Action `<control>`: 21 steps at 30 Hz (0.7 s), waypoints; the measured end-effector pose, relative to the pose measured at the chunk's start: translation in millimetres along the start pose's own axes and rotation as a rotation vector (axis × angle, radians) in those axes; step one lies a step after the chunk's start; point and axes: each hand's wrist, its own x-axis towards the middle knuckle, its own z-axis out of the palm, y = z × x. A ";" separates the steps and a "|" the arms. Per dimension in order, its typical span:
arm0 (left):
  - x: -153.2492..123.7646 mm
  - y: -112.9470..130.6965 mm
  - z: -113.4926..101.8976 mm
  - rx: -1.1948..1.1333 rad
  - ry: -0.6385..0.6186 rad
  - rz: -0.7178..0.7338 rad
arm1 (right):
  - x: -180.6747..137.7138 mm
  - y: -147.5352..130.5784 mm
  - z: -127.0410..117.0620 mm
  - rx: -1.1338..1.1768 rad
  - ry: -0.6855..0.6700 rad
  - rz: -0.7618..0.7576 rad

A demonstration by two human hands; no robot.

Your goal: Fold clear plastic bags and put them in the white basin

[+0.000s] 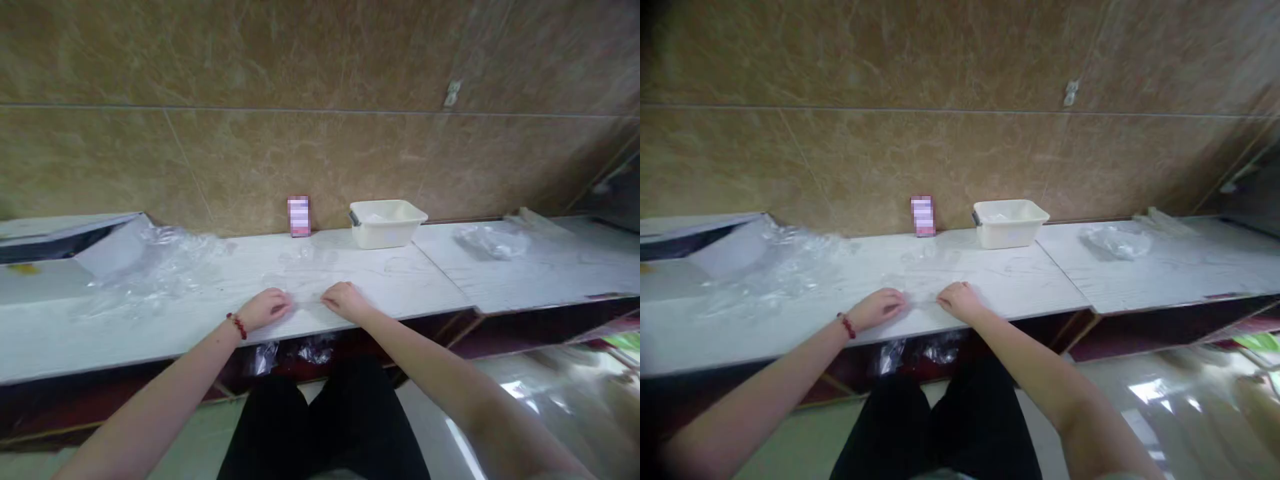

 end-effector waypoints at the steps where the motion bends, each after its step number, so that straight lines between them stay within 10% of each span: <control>1: -3.0 0.1 -2.7 -0.010 -0.016 0.026 | -3.5 -1.5 -1.8 0.004 0.007 -0.015; 10: 20.1 -3.1 -6.4 0.042 0.081 -0.163 | 17.6 17.9 -6.5 0.132 0.109 -0.047; 21: 63.4 20.0 45.5 0.191 -0.043 -0.347 | 84.3 28.7 31.0 0.066 -0.129 -0.016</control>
